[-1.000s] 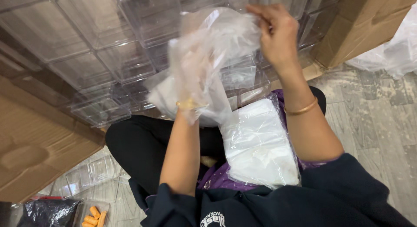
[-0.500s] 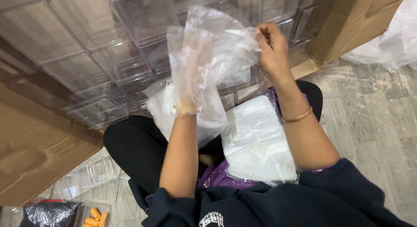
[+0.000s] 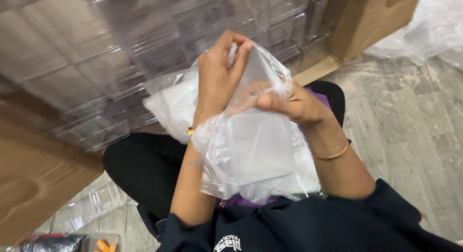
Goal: The person sits on the floor and removes clear plastic boxes from white plastic bags, then stacks the boxes into a large cardboard box in front of them. They handle the boxes one at a time, occasionally setting a box aside before placing it into the stack.
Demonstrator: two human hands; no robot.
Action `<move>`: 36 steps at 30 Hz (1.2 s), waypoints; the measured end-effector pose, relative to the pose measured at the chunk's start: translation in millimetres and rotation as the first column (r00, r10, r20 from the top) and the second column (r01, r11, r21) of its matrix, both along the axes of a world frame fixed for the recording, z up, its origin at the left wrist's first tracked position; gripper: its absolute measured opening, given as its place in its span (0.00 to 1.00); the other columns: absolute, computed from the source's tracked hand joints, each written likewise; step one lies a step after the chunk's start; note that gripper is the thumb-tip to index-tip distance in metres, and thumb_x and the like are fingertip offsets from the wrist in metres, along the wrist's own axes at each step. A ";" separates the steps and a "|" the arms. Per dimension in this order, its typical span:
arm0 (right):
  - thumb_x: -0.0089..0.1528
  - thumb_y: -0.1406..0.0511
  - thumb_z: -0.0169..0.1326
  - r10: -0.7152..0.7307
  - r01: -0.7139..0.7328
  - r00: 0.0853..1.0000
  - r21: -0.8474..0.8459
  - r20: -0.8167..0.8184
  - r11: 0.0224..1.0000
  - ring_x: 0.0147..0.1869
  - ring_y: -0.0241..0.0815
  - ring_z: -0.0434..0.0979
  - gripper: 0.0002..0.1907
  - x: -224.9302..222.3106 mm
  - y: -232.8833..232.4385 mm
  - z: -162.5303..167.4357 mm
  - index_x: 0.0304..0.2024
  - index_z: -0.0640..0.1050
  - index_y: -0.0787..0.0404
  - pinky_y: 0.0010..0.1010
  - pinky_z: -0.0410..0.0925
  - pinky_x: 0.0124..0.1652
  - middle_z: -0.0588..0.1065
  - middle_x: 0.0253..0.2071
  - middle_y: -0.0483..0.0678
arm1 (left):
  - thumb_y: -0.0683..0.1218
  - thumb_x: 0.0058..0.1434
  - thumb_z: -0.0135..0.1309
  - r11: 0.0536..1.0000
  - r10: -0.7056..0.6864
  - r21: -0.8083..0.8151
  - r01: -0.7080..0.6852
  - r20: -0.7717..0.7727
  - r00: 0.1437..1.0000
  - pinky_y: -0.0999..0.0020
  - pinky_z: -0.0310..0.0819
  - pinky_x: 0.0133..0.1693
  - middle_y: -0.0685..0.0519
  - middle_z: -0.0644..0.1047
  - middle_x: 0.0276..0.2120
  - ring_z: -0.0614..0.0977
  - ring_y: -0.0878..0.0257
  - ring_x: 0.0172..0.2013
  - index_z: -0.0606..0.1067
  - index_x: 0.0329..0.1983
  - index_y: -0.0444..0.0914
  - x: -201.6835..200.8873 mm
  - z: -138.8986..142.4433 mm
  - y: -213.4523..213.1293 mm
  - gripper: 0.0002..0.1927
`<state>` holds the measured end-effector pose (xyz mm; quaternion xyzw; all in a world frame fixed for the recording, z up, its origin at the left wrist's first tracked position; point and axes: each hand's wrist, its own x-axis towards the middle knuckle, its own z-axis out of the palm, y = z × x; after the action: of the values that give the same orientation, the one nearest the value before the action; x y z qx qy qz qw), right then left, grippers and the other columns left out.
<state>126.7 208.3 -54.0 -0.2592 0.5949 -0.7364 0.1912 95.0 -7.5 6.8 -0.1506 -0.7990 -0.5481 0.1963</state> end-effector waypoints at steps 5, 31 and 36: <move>0.73 0.53 0.46 -0.643 0.666 0.740 -0.351 0.198 0.658 0.69 0.47 0.74 0.29 2.8 113.4 -68.6 0.66 0.69 0.68 0.41 0.66 0.68 0.73 0.66 0.54 | 0.48 0.70 0.55 0.996 0.080 -0.064 -0.067 0.236 0.968 0.67 0.66 0.25 0.55 0.83 0.25 0.77 0.66 0.20 0.80 0.44 0.41 4.9 -11.0 -9.2 0.08; 0.61 0.70 0.61 0.119 0.342 0.619 0.403 -0.776 0.849 0.53 0.47 0.78 0.13 45.7 -62.8 29.1 0.49 0.81 0.57 0.49 0.65 0.68 0.77 0.41 0.46 | 0.55 0.76 0.42 0.999 -0.008 0.050 -0.004 0.238 0.971 0.68 0.77 0.34 0.51 0.84 0.27 0.86 0.64 0.29 0.81 0.40 0.36 19.9 -62.4 -52.3 0.22; 0.62 0.68 0.62 -0.255 0.572 0.679 0.278 -0.688 0.771 0.55 0.48 0.77 0.17 33.4 -53.8 13.5 0.53 0.77 0.63 0.39 0.69 0.57 0.75 0.49 0.52 | 0.61 0.75 0.38 1.000 0.005 0.023 -0.011 0.271 0.962 0.71 0.70 0.29 0.54 0.84 0.25 0.77 0.70 0.23 0.83 0.38 0.36 23.9 -53.4 -43.8 0.30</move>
<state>160.1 154.5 -40.5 -0.2823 0.8278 -0.4659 -0.1339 119.0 -51.3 -46.6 -0.0685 -0.8121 -0.5726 0.0891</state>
